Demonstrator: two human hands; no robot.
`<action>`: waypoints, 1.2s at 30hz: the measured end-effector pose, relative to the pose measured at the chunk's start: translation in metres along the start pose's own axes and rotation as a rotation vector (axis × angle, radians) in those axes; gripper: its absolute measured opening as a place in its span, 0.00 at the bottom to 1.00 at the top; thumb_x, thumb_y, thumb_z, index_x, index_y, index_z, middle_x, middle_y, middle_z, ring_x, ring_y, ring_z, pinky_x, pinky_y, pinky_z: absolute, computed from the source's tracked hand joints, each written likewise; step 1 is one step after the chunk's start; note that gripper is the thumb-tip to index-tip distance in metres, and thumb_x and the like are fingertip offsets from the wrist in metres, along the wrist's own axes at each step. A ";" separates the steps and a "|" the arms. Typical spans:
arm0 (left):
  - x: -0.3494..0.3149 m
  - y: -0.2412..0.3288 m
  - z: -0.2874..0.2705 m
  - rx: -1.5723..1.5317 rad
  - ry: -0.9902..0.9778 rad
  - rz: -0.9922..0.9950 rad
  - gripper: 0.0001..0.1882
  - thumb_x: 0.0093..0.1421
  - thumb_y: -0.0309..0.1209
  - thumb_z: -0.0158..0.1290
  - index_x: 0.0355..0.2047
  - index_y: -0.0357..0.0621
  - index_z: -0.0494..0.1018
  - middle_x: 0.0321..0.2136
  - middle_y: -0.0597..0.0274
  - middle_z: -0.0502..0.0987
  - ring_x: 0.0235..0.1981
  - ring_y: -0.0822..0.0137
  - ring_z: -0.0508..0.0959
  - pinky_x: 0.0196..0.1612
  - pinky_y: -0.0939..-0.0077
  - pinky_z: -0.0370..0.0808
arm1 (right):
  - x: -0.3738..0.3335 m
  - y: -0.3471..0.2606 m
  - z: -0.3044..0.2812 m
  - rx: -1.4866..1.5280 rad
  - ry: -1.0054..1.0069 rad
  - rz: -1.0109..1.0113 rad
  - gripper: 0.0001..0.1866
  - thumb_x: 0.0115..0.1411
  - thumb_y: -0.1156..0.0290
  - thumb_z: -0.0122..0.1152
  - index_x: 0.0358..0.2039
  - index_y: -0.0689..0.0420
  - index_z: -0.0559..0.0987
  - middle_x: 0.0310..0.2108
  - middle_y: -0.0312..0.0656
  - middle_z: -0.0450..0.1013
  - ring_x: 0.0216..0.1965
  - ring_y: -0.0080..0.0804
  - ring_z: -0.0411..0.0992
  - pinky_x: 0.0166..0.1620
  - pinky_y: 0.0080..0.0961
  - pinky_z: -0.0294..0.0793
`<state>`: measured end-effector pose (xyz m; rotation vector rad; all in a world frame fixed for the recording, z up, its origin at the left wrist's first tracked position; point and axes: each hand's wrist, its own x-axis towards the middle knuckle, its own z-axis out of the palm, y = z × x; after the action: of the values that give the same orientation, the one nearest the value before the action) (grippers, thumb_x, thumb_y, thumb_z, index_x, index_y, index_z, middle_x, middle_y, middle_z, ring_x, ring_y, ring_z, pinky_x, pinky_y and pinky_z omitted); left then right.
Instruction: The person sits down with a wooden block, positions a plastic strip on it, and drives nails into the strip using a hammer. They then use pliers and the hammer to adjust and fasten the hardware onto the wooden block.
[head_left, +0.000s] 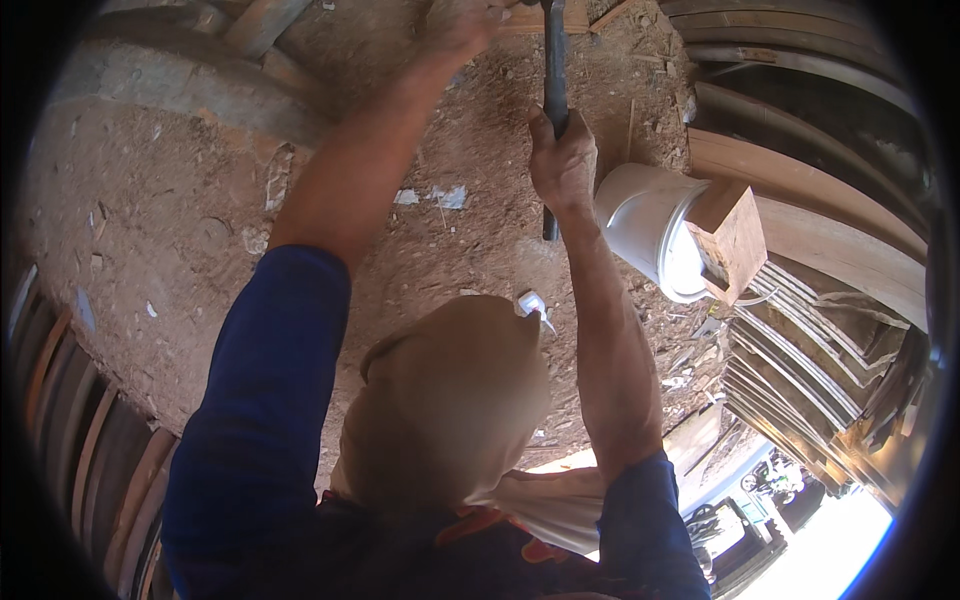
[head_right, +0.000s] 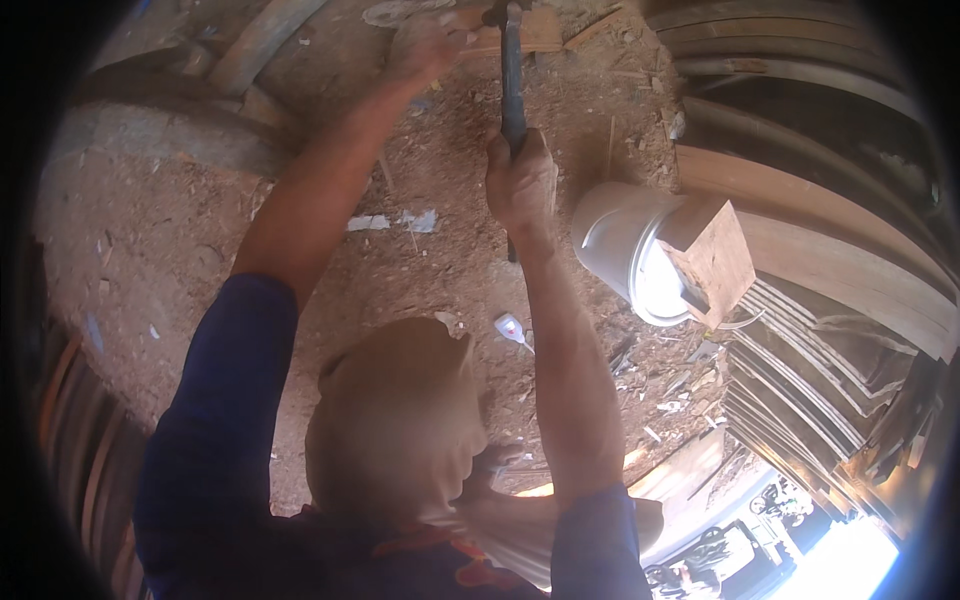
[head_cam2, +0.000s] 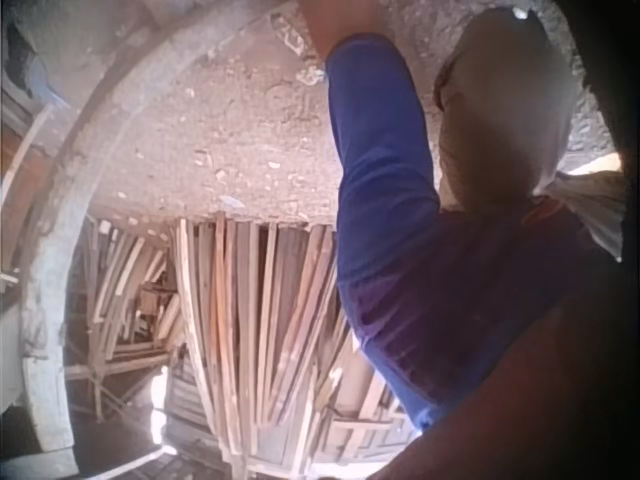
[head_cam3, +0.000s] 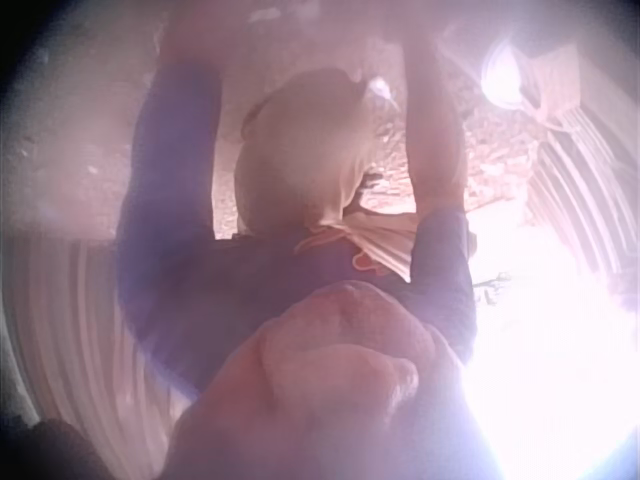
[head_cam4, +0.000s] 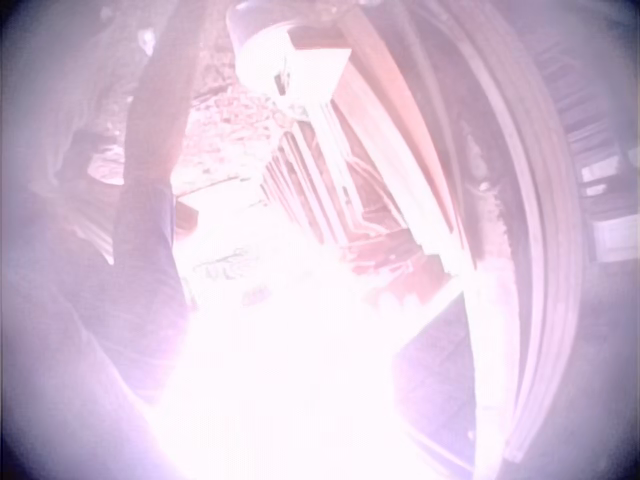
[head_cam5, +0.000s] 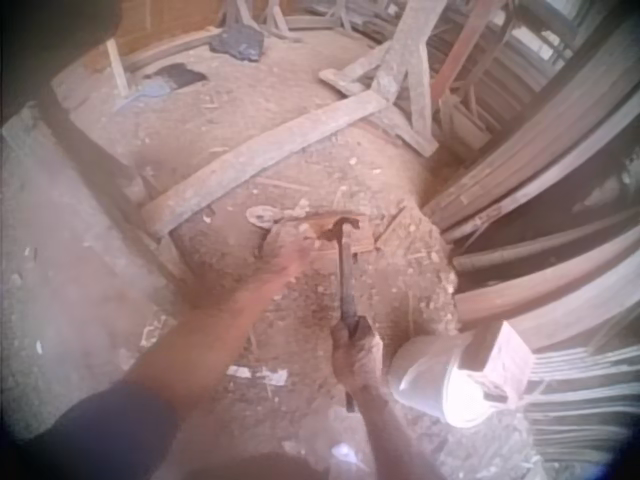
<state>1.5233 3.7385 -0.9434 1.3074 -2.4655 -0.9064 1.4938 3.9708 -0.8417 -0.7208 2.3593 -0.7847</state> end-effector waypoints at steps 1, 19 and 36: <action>-0.007 0.015 -0.003 0.001 -0.013 0.009 0.16 0.64 0.48 0.61 0.45 0.53 0.83 0.35 0.53 0.84 0.40 0.56 0.84 0.48 0.56 0.78 | 0.002 0.003 -0.003 0.004 0.007 0.014 0.22 0.68 0.56 0.61 0.41 0.67 0.76 0.33 0.63 0.78 0.38 0.60 0.80 0.42 0.48 0.75; 0.001 0.004 0.009 -0.109 0.025 -0.038 0.17 0.63 0.45 0.61 0.45 0.49 0.84 0.35 0.51 0.85 0.40 0.53 0.85 0.49 0.55 0.79 | 0.026 0.020 -0.002 -0.026 0.012 -0.009 0.22 0.70 0.52 0.58 0.39 0.64 0.74 0.27 0.59 0.77 0.31 0.55 0.80 0.36 0.48 0.75; -0.006 -0.002 0.006 -0.097 0.090 0.164 0.17 0.66 0.42 0.59 0.50 0.48 0.81 0.42 0.47 0.83 0.47 0.49 0.82 0.50 0.53 0.77 | 0.047 0.031 -0.003 -0.190 -0.094 0.004 0.26 0.69 0.50 0.56 0.47 0.66 0.75 0.40 0.69 0.78 0.48 0.71 0.76 0.48 0.55 0.75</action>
<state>1.5257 3.7449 -0.9487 1.0720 -2.3867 -0.8948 1.4492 3.9640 -0.8753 -0.8128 2.3696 -0.5180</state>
